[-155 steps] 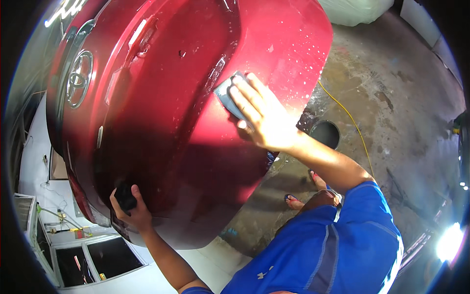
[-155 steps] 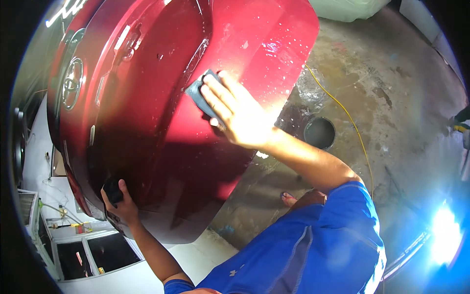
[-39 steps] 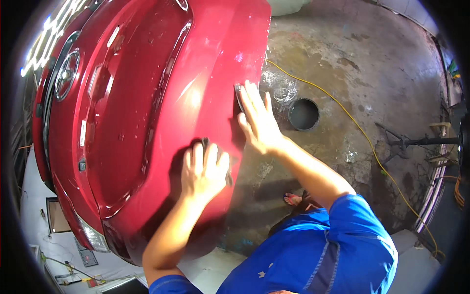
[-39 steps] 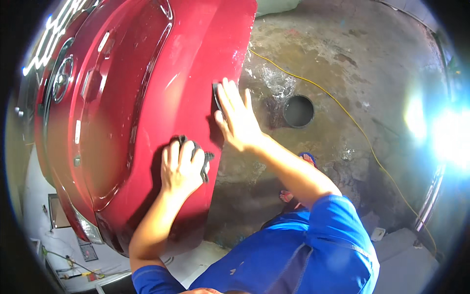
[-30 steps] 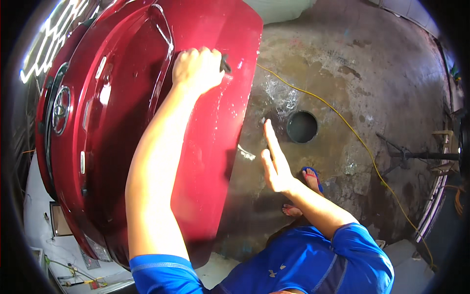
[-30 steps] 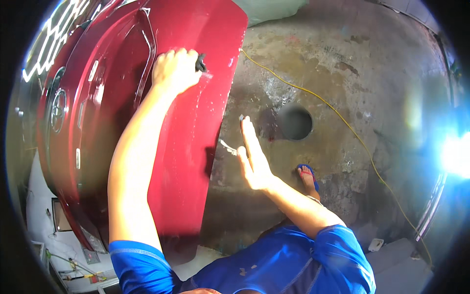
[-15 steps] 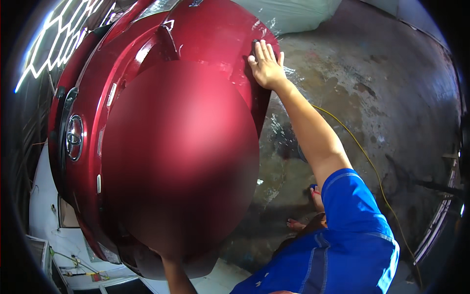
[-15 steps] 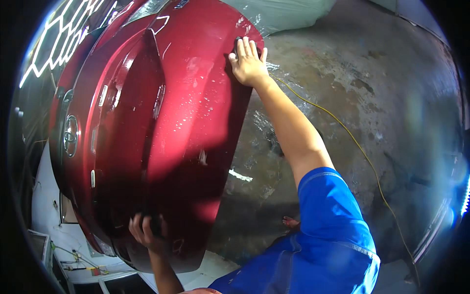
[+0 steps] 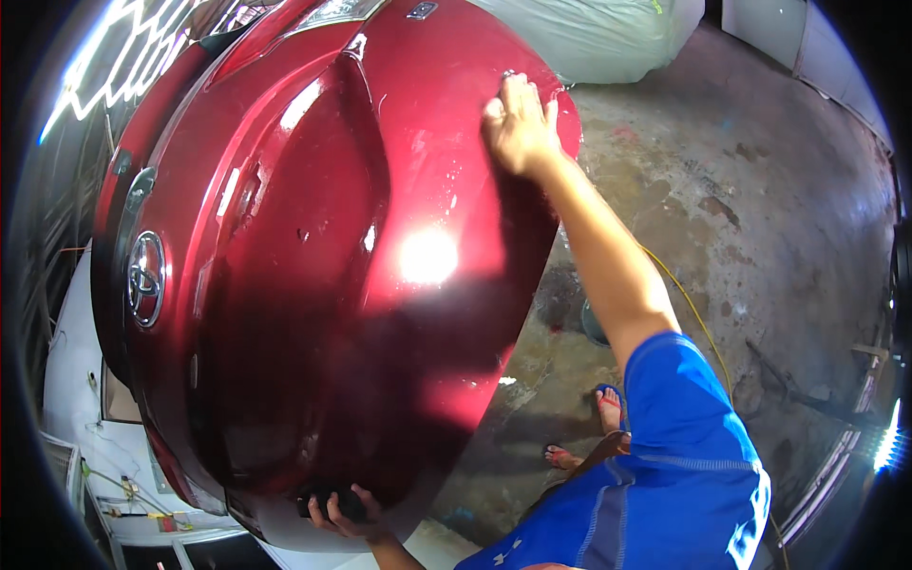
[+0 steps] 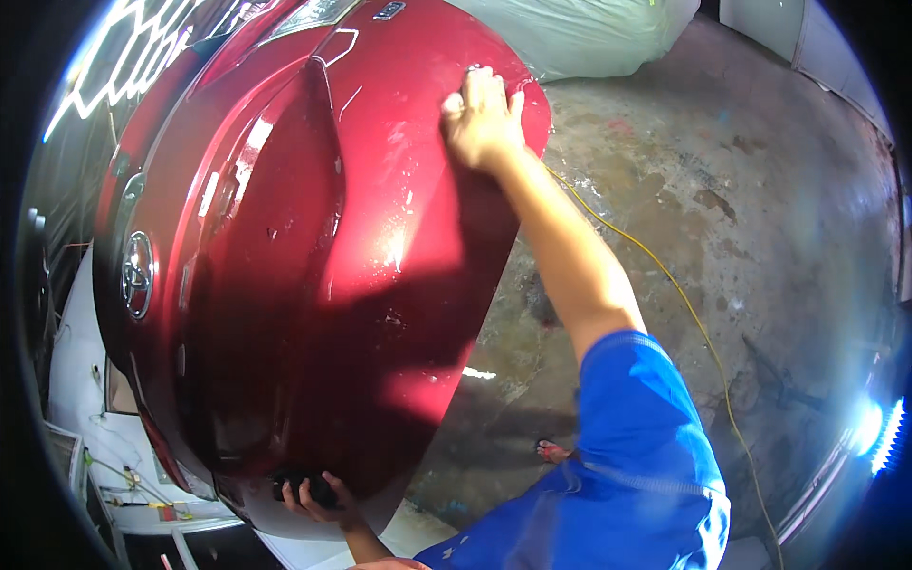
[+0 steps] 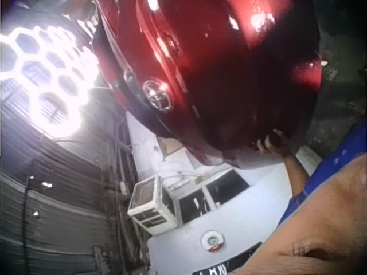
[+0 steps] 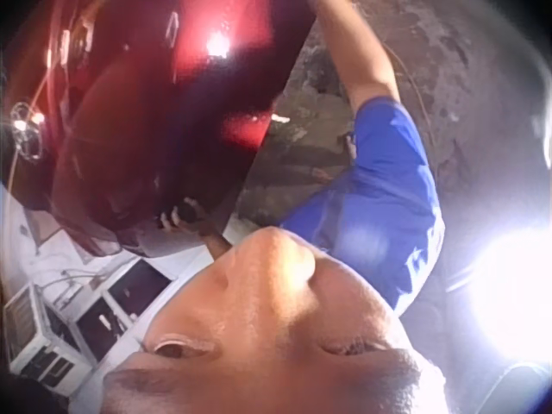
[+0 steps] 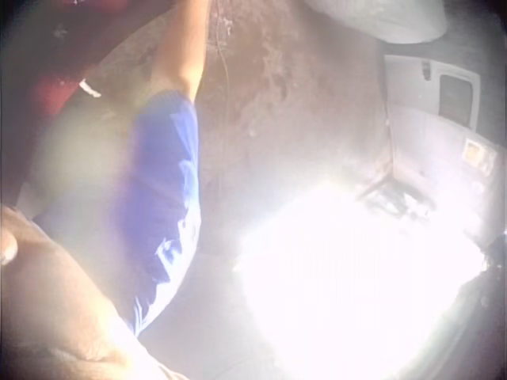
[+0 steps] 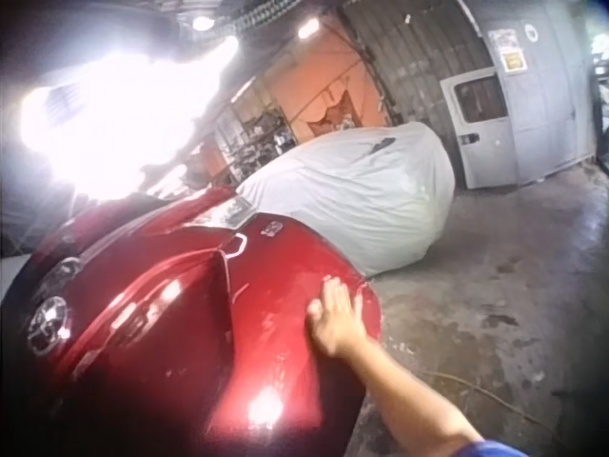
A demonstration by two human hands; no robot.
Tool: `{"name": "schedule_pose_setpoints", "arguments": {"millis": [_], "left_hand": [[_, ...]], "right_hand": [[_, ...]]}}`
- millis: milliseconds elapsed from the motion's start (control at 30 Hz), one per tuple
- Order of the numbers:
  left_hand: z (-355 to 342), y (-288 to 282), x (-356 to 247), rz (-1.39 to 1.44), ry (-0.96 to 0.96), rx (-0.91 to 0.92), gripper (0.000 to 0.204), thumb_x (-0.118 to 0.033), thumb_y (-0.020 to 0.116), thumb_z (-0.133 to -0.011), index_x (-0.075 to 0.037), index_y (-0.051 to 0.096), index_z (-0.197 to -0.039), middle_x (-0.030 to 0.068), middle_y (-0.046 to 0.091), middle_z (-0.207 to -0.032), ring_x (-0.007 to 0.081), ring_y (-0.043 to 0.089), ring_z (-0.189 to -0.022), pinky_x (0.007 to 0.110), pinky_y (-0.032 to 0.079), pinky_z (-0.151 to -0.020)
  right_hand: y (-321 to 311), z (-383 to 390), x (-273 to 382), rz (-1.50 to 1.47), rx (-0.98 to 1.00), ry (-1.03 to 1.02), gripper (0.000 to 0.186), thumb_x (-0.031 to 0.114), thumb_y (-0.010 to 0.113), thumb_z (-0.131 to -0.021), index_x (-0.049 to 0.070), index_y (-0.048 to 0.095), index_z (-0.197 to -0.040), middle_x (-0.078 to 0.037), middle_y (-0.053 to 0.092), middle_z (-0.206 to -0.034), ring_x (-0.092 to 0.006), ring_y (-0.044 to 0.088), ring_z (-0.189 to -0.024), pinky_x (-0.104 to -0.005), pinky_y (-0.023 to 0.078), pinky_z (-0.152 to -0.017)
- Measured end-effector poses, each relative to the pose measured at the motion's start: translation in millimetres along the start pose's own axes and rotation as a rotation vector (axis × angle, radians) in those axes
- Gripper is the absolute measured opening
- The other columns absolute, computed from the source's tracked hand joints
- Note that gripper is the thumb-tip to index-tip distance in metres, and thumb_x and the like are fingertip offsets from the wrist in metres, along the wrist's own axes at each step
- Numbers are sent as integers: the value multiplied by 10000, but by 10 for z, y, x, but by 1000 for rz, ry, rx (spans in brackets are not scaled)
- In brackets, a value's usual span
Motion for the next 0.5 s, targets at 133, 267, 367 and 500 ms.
{"name": "schedule_pose_setpoints", "arguments": {"millis": [133, 267, 367, 500], "left_hand": [[129, -146, 17, -74, -80, 21, 310, -183, 784, -922, 5, 632, -1116, 295, 574, -1351, 473, 583, -1263, 624, 457, -1083], [110, -74, -51, -79, -109, 31, 306, -179, 785, -912, -1, 635, -1111, 297, 566, -1364, 471, 569, -1284, 624, 445, -1095], [-51, 74, -263, -35, -123, 31, 303, -182, 785, -909, -13, 640, -1114, 289, 568, -1366, 474, 566, -1294, 627, 444, -1096], [40, 25, -342, -136, -96, 135, 340, -227, 801, -884, -39, 650, -1125, 260, 584, -1373, 482, 560, -1303, 648, 429, -1095]], "right_hand": [[175, 1870, 1240, 66, 221, -449, 706, 362, 521, -1026, 10, 373, -1620, -243, 293, -1721, -410, 195, -1632, -639, 173, -1281], [-152, 1322, 1327, 67, 135, -518, 756, 453, 526, -1016, 19, 388, -1618, -233, 221, -1751, -376, 161, -1647, -674, 150, -1275], [-13, -858, -22, -164, 9, 28, 709, 477, 236, -1117, 55, 188, -1684, -236, 139, -1770, -416, 128, -1641, -727, 121, -1262], [234, 147, 967, -129, -19, -306, 722, 465, 385, -1079, 26, 306, -1647, -257, 229, -1742, -441, 206, -1620, -689, 165, -1269]]}}
Point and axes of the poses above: each hand's wrist, its own z-axis away from the middle knuckle, its own y-axis out of the palm, x = y × z, the point moved 8 cm from there along -z, towards the middle knuckle
